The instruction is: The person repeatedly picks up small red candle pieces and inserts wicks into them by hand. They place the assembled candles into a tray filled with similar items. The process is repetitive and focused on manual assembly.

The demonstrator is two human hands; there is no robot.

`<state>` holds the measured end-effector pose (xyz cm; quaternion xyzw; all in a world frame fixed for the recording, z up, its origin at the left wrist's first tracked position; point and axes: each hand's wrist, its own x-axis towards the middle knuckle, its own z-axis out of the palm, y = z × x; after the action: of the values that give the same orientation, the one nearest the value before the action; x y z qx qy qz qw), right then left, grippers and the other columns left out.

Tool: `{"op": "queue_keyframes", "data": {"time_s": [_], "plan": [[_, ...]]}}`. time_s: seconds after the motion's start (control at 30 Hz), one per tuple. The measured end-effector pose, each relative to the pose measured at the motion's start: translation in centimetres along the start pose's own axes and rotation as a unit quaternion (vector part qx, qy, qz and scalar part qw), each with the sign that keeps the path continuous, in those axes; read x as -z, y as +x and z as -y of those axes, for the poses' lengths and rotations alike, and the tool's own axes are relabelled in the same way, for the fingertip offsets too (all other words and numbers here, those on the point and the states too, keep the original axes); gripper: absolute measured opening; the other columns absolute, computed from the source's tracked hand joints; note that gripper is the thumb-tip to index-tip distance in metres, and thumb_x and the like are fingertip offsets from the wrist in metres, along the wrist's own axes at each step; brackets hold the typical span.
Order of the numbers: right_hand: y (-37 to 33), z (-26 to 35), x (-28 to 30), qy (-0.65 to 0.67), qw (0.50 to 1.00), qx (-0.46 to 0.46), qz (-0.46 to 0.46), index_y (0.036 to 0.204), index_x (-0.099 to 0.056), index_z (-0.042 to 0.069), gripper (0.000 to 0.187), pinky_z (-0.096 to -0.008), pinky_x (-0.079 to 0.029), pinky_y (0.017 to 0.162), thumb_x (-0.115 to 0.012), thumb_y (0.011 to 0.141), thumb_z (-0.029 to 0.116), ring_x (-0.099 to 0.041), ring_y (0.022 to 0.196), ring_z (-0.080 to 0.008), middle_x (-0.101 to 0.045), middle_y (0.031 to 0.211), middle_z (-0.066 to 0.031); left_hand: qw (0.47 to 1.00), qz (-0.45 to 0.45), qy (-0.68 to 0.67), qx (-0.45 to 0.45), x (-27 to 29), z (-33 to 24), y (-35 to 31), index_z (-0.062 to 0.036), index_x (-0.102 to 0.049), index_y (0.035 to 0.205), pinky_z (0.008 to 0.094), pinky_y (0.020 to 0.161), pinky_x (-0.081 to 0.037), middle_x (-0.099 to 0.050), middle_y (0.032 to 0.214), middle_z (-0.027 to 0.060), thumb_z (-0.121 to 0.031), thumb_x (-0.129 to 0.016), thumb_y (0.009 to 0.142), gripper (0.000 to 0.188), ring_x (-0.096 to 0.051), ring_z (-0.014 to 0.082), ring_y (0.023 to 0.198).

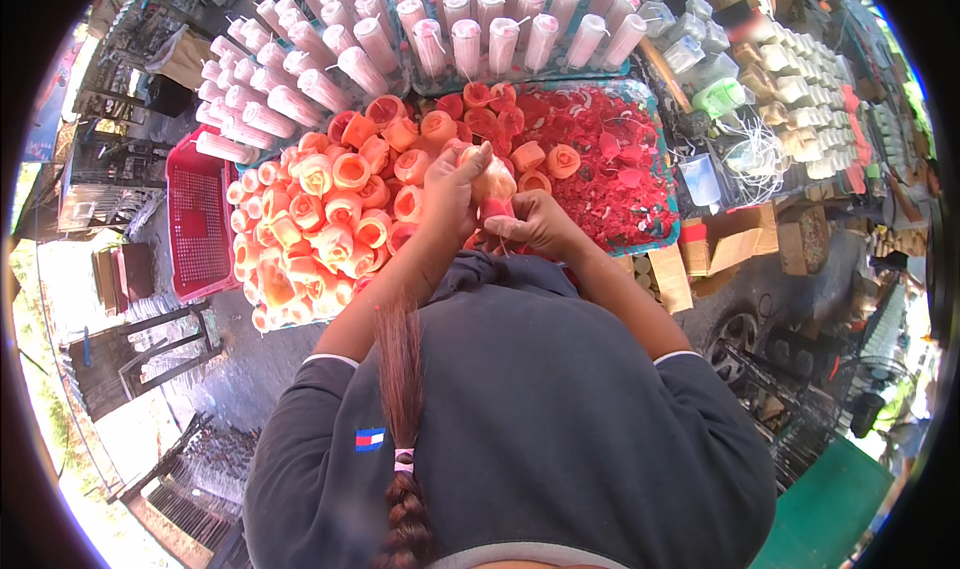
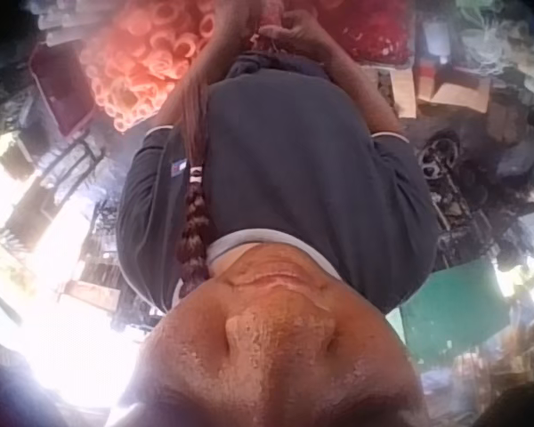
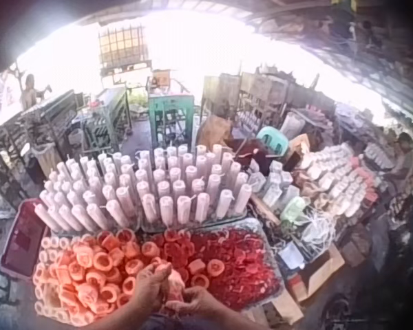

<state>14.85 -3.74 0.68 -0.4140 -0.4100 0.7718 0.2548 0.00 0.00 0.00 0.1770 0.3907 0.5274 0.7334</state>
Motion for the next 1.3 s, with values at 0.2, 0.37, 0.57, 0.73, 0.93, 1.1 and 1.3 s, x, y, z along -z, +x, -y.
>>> {"op": "queue_keyframes", "data": {"time_s": [0.2, 0.37, 0.57, 0.73, 0.93, 1.1, 1.3], "plan": [[-0.3, -2.1, -0.5, -0.063, 0.992, 0.096, -0.046, 0.086, -0.065, 0.001, 0.021, -0.0230, -0.045, 0.058, -0.072, 0.079, 0.019, -0.054, 0.064, -0.0042, -0.063, 0.071, -0.0013, 0.995, -0.026, -0.045, 0.086, 0.0, 0.0, -0.5, -0.0038, -0.051, 0.095, 0.0286, 0.063, -0.050, -0.058, 0.080, 0.0063, -0.016, -0.060, 0.088, 0.017, -0.059, 0.0158, 0.070], [-0.2, -0.5, 1.1, -0.137, 0.986, 0.033, -0.088, 0.080, -0.065, -0.001, 0.027, -0.0258, -0.043, 0.056, -0.071, 0.079, 0.025, -0.054, 0.062, -0.0064, -0.061, 0.067, -0.0012, 0.987, 0.069, 0.138, -0.048, 1.3, 1.1, 0.1, -0.0023, -0.049, 0.101, 0.0270, 0.071, -0.050, -0.061, 0.092, 0.0087, -0.014, -0.063, 0.085, 0.024, -0.060, 0.0158, 0.084], [-0.6, 1.3, 2.1, -0.391, 0.910, 0.022, -0.135, 0.076, -0.063, 0.000, 0.053, -0.0354, -0.046, 0.056, -0.067, 0.066, 0.052, -0.058, 0.054, -0.0214, -0.062, 0.065, -0.0130, 0.926, 0.118, 0.356, -0.043, -0.9, -1.1, -1.3, 0.0009, -0.058, 0.091, 0.0191, 0.064, -0.048, -0.062, 0.081, 0.0016, -0.007, -0.075, 0.073, 0.025, -0.059, 0.0074, 0.073], [0.9, -0.3, 0.6, -0.094, 0.988, -0.051, -0.113, 0.086, -0.062, 0.003, 0.039, -0.0282, -0.048, 0.048, -0.065, 0.075, 0.040, -0.060, 0.058, -0.0133, -0.061, 0.068, -0.0060, 0.930, 0.071, 0.346, -0.103, 0.1, 0.2, -1.4, -0.0008, -0.062, 0.077, 0.0170, 0.056, -0.043, -0.060, 0.072, -0.0018, -0.008, -0.074, 0.075, 0.014, -0.053, 0.0027, 0.064], [0.5, -0.7, -0.7, 0.015, 0.998, 0.028, -0.051, 0.086, -0.058, 0.004, 0.019, -0.0240, -0.047, 0.047, -0.058, 0.082, 0.022, -0.057, 0.055, -0.0109, -0.060, 0.070, -0.0045, 0.988, -0.002, 0.139, -0.068, -0.8, 0.1, -1.8, 0.0000, -0.061, 0.087, 0.0208, 0.058, -0.048, -0.063, 0.078, 0.0046, -0.014, -0.066, 0.083, 0.015, -0.059, 0.0091, 0.065], [0.0, -0.8, -0.8, 0.012, 0.996, 0.064, -0.057, 0.082, -0.057, 0.004, 0.017, -0.0228, -0.043, 0.047, -0.057, 0.082, 0.022, -0.054, 0.053, -0.0104, -0.057, 0.066, -0.0037, 0.999, 0.016, 0.023, 0.018, -1.1, -0.5, -1.7, -0.0015, -0.060, 0.094, 0.0278, 0.064, -0.052, -0.064, 0.085, 0.0076, -0.017, -0.060, 0.088, 0.017, -0.063, 0.0150, 0.071], [-0.2, 0.7, -0.6, 0.010, 1.000, -0.011, -0.013, 0.079, -0.057, 0.006, 0.023, -0.0244, -0.043, 0.044, -0.055, 0.081, 0.029, -0.055, 0.053, -0.0125, -0.057, 0.064, -0.0061, 0.990, 0.067, -0.063, 0.105, 0.1, -1.2, -0.8, -0.0057, -0.057, 0.092, 0.0307, 0.071, -0.050, -0.062, 0.083, 0.0055, -0.020, -0.059, 0.088, 0.015, -0.060, 0.0161, 0.077]]}}
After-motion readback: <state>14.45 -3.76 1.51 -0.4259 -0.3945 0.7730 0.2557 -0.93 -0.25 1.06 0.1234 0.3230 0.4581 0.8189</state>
